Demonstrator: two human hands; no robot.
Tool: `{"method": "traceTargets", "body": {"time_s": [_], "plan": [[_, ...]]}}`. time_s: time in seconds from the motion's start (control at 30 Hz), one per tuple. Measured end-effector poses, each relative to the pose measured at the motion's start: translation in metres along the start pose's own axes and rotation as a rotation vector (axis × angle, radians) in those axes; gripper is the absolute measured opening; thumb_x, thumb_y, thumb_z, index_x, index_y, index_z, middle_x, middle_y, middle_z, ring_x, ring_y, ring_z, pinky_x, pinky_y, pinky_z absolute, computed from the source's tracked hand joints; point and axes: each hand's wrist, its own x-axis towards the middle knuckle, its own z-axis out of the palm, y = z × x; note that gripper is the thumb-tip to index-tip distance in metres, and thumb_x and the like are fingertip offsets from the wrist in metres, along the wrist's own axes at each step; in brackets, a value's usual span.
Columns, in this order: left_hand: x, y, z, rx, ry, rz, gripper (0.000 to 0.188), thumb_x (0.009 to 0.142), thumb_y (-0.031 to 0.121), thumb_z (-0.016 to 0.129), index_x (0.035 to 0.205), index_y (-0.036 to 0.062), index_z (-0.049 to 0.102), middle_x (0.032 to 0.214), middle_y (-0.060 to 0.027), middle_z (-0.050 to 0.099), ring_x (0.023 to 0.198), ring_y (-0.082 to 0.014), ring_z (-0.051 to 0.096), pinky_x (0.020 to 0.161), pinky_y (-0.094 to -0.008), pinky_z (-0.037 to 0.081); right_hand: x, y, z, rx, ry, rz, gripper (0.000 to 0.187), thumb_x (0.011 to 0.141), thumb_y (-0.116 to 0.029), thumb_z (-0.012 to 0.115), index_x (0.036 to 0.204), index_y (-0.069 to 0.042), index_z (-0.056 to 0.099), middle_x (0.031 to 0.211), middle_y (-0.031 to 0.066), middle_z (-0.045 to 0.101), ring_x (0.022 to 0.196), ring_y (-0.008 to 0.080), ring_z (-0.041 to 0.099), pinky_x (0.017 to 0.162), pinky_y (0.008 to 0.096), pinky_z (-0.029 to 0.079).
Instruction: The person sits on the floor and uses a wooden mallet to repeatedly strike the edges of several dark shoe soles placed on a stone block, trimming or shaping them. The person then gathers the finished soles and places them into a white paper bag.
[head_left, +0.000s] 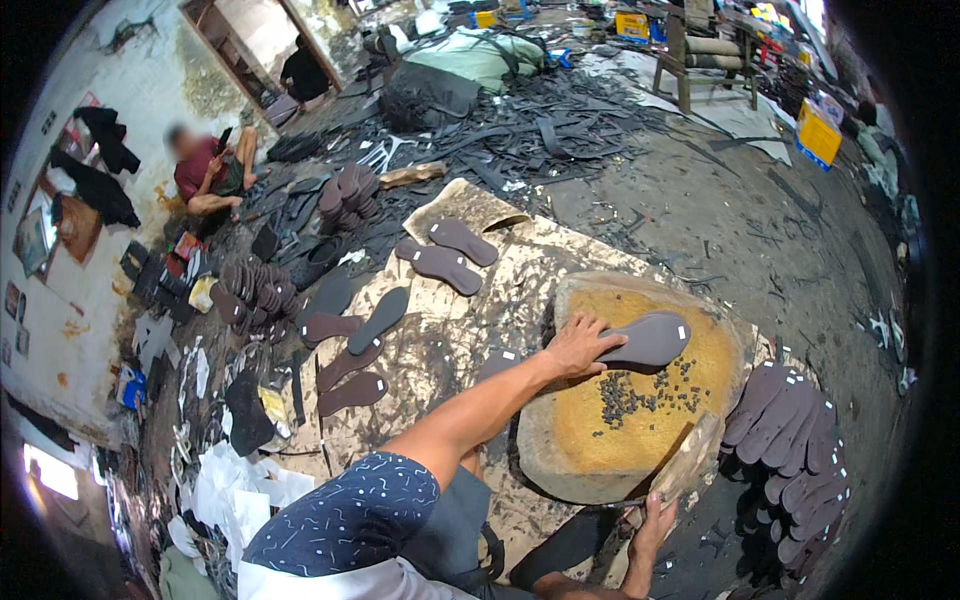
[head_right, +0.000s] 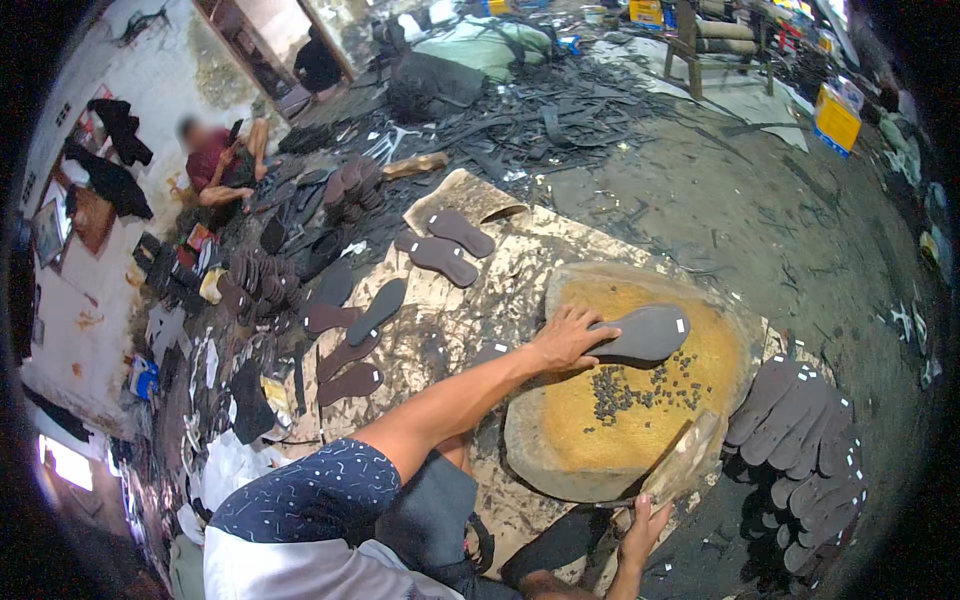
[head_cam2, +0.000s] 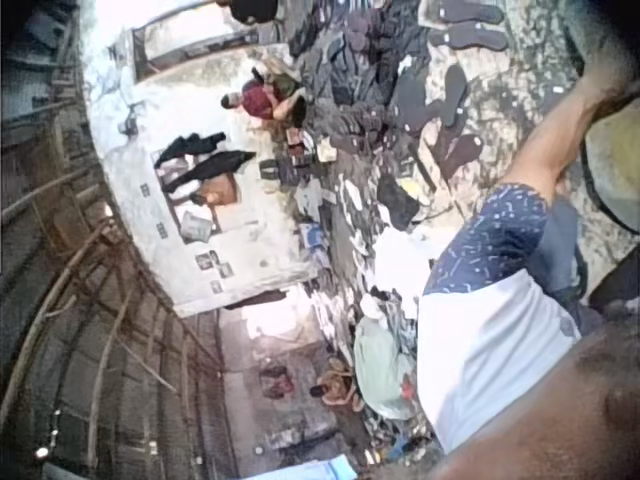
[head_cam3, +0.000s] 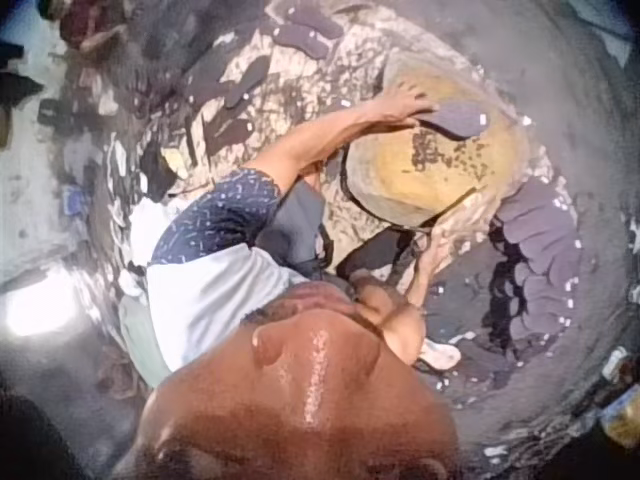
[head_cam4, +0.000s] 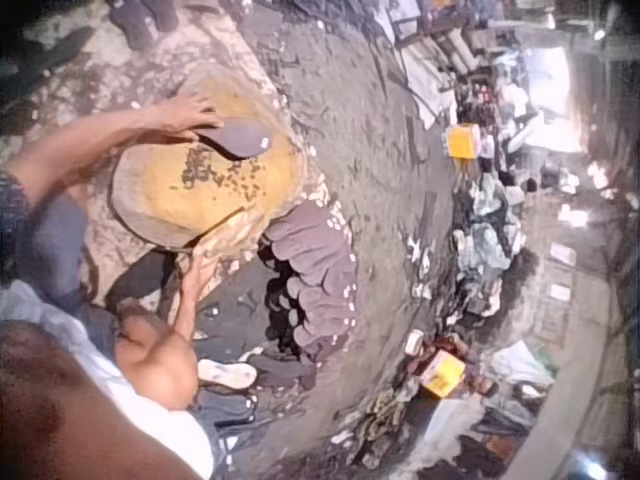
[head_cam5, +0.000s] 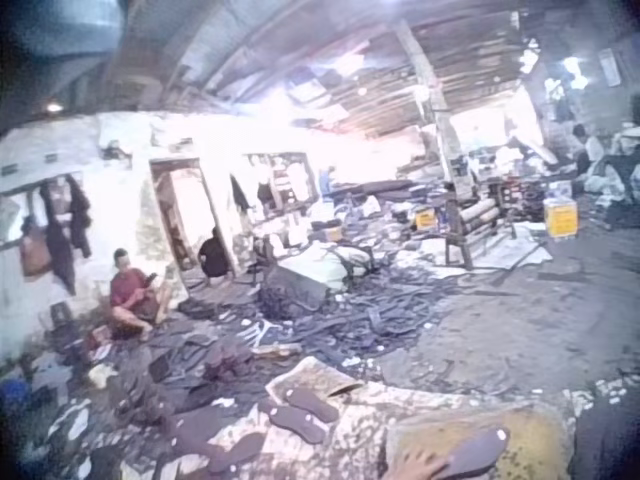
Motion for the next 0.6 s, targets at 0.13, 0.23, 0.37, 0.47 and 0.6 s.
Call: {"method": "traceTargets", "body": {"time_s": [0.13,0.23,0.37,0.47,0.6], "plan": [[-0.017,0.042,0.004,-0.218,0.141,0.073,0.066,0.081,0.021,0.076,0.142,0.0189,0.052,0.135,-0.0200,0.051,0.123,-0.0391,0.049,0.105,-0.0514,0.040,0.004,-0.006,-0.029,-0.031,0.081,-0.112,0.058,0.102,-0.018,0.058,0.151,0.003,0.035,0.128,0.0115,0.054,0.109,0.0177,0.053,0.098,0.0327,0.044],[-0.048,0.055,0.025,-0.199,0.049,0.246,0.069,0.079,0.021,0.077,0.143,0.0227,0.053,0.135,-0.0161,0.050,0.123,-0.0376,0.049,0.104,-0.0516,0.040,0.002,-0.010,-0.021,-0.003,0.133,-0.135,0.055,0.102,-0.018,0.057,0.149,0.003,0.037,0.119,0.0106,0.058,0.100,0.0179,0.056,0.093,0.0329,0.046],[-0.063,0.038,0.035,-0.107,0.257,0.099,0.064,0.083,0.032,0.079,0.143,0.0253,0.055,0.135,-0.0143,0.051,0.124,-0.0358,0.049,0.104,-0.0508,0.040,0.002,-0.039,-0.008,0.031,0.033,-0.079,0.057,0.101,-0.018,0.058,0.150,0.003,0.037,0.114,0.0102,0.059,0.094,0.0175,0.057,0.091,0.0333,0.047],[-0.078,0.069,0.030,-0.196,0.292,0.210,0.060,0.086,0.043,0.078,0.140,0.0243,0.060,0.130,-0.0135,0.054,0.119,-0.0343,0.052,0.099,-0.0492,0.043,0.000,-0.046,-0.017,-0.037,0.059,-0.138,0.060,0.100,-0.019,0.059,0.150,0.003,0.035,0.118,0.0124,0.058,0.098,0.0188,0.058,0.094,0.0341,0.047],[-0.114,0.086,0.043,-0.237,0.213,0.217,0.058,0.088,0.049,0.074,0.137,0.0207,0.062,0.128,-0.0131,0.056,0.111,-0.0343,0.056,0.095,-0.0478,0.045,0.003,-0.049,-0.007,-0.078,0.031,-0.188,0.065,0.098,-0.021,0.063,0.150,0.005,0.035,0.130,0.0174,0.056,0.114,0.0244,0.056,0.102,0.0365,0.043]]}}
